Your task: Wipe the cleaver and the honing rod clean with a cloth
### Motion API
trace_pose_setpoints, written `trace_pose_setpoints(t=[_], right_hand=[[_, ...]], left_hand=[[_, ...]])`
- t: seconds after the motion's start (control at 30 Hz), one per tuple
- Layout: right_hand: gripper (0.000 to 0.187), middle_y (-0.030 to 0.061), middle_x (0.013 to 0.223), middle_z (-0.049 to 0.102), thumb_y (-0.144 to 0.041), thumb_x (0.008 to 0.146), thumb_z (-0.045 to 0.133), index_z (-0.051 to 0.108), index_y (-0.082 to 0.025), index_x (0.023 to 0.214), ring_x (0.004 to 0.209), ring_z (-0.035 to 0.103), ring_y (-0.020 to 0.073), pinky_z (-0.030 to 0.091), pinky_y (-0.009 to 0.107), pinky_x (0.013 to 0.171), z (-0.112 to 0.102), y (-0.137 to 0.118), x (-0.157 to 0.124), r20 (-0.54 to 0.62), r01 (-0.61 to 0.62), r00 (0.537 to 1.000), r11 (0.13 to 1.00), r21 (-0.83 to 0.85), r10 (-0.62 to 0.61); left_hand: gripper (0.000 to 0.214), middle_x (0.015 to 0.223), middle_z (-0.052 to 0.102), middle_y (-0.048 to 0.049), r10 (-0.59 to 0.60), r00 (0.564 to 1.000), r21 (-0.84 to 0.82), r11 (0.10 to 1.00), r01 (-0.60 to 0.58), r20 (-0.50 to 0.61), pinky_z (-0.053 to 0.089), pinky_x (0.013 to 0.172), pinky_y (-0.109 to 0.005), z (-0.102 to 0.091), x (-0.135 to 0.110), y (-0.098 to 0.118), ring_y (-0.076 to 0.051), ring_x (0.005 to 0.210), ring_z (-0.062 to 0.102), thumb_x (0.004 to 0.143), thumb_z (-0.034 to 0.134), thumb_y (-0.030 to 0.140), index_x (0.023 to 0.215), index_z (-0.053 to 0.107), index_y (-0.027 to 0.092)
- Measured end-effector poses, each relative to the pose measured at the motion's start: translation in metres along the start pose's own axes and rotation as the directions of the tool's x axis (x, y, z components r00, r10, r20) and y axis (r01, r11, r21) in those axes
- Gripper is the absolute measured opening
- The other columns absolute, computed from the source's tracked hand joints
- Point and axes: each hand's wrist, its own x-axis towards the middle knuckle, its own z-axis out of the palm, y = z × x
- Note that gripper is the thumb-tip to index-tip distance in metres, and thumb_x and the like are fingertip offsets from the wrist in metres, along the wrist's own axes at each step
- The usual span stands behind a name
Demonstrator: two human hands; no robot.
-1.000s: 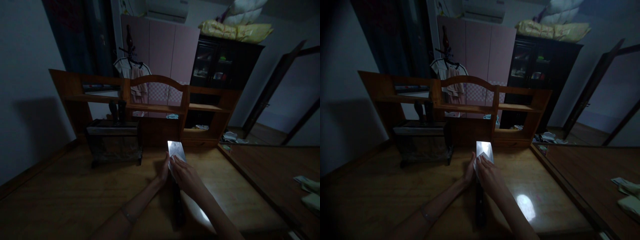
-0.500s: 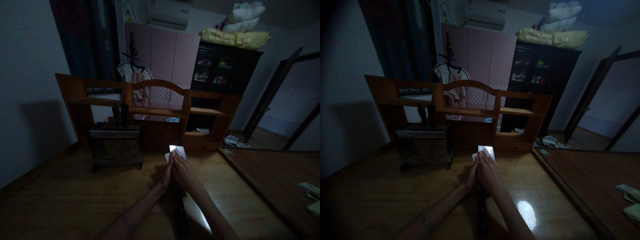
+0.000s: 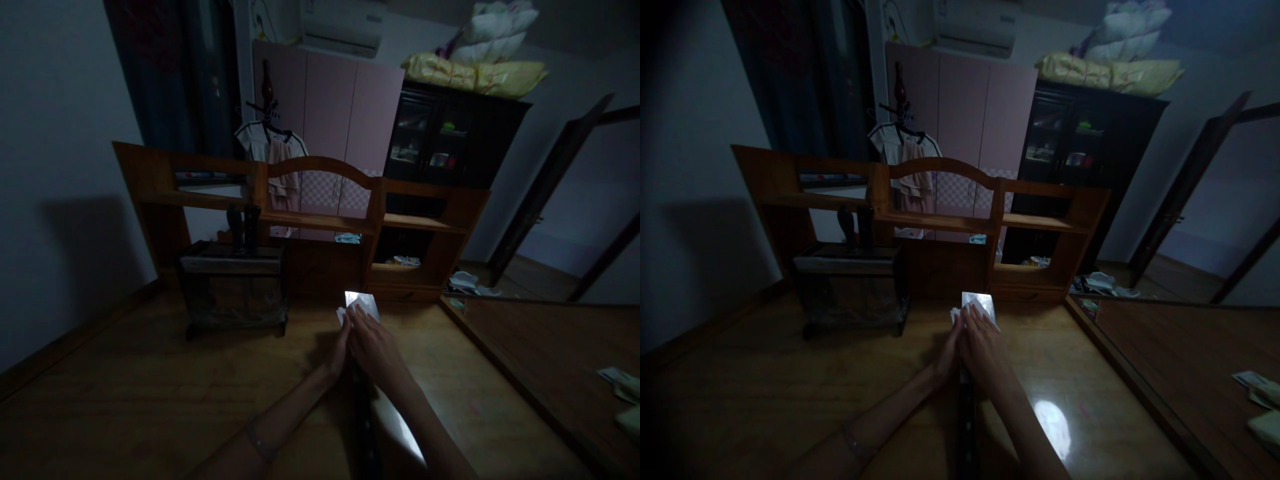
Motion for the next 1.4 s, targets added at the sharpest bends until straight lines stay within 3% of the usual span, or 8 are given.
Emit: trace_pose_setpoints(t=[0.3,0.53,0.97,1.13,1.4], right_hand=[[0.045,0.0092,0.141,0.044,-0.023,0.094,0.039,0.034,-0.023,0.139,0.129,0.043,0.0221,0.042,0.041,0.103,-0.001,0.004,-0.012,-0.055,-0.071,0.996,0.995,0.077,0.075],[0.047,0.0094,0.145,0.038,-0.020,0.093,0.041,0.037,-0.022,0.139,0.134,0.034,0.0217,0.037,0.042,0.107,-0.002,0.000,-0.009,-0.025,-0.062,0.998,0.997,0.047,0.064],[0.047,0.0095,0.144,0.040,-0.020,0.092,0.040,0.037,-0.021,0.139,0.133,0.036,0.0224,0.039,0.043,0.106,-0.001,0.001,-0.012,-0.014,-0.086,0.996,0.995,0.057,0.087],[0.045,0.0098,0.144,0.039,-0.020,0.093,0.039,0.038,-0.021,0.138,0.133,0.036,0.0224,0.038,0.043,0.107,0.000,0.001,-0.015,-0.031,-0.089,0.995,0.994,0.069,0.091],[0.047,0.0103,0.145,0.039,-0.017,0.091,0.040,0.039,-0.019,0.138,0.136,0.031,0.0226,0.034,0.044,0.109,0.001,0.002,-0.012,-0.020,-0.074,0.997,0.997,0.034,0.075]], left_hand=[[0.063,0.122,0.060,-0.0135,-0.126,0.992,0.028,0.992,0.125,0.025,0.024,0.112,-0.039,0.002,-0.006,0.003,-0.026,0.128,0.042,0.088,0.040,0.056,0.128,0.052,0.010],[0.054,0.130,0.055,-0.0093,-0.018,0.997,0.047,0.999,0.022,-0.076,0.018,0.114,-0.032,-0.001,-0.003,-0.001,-0.021,0.132,0.036,0.090,0.045,0.048,0.130,0.051,0.013],[0.050,0.132,0.053,-0.0090,-0.004,1.000,0.050,0.999,0.004,0.003,0.015,0.115,-0.034,0.006,-0.005,0.003,-0.021,0.134,0.032,0.092,0.042,0.045,0.127,0.054,0.013],[0.056,0.130,0.055,-0.0117,-0.030,0.999,0.034,0.999,0.029,0.039,0.017,0.114,-0.036,0.005,-0.002,0.001,-0.023,0.133,0.035,0.091,0.039,0.052,0.126,0.055,0.011],[0.053,0.131,0.054,-0.0085,-0.021,1.000,0.040,0.999,0.022,-0.016,0.017,0.114,-0.032,0.003,-0.003,0.001,-0.020,0.133,0.035,0.091,0.042,0.047,0.131,0.050,0.014]])
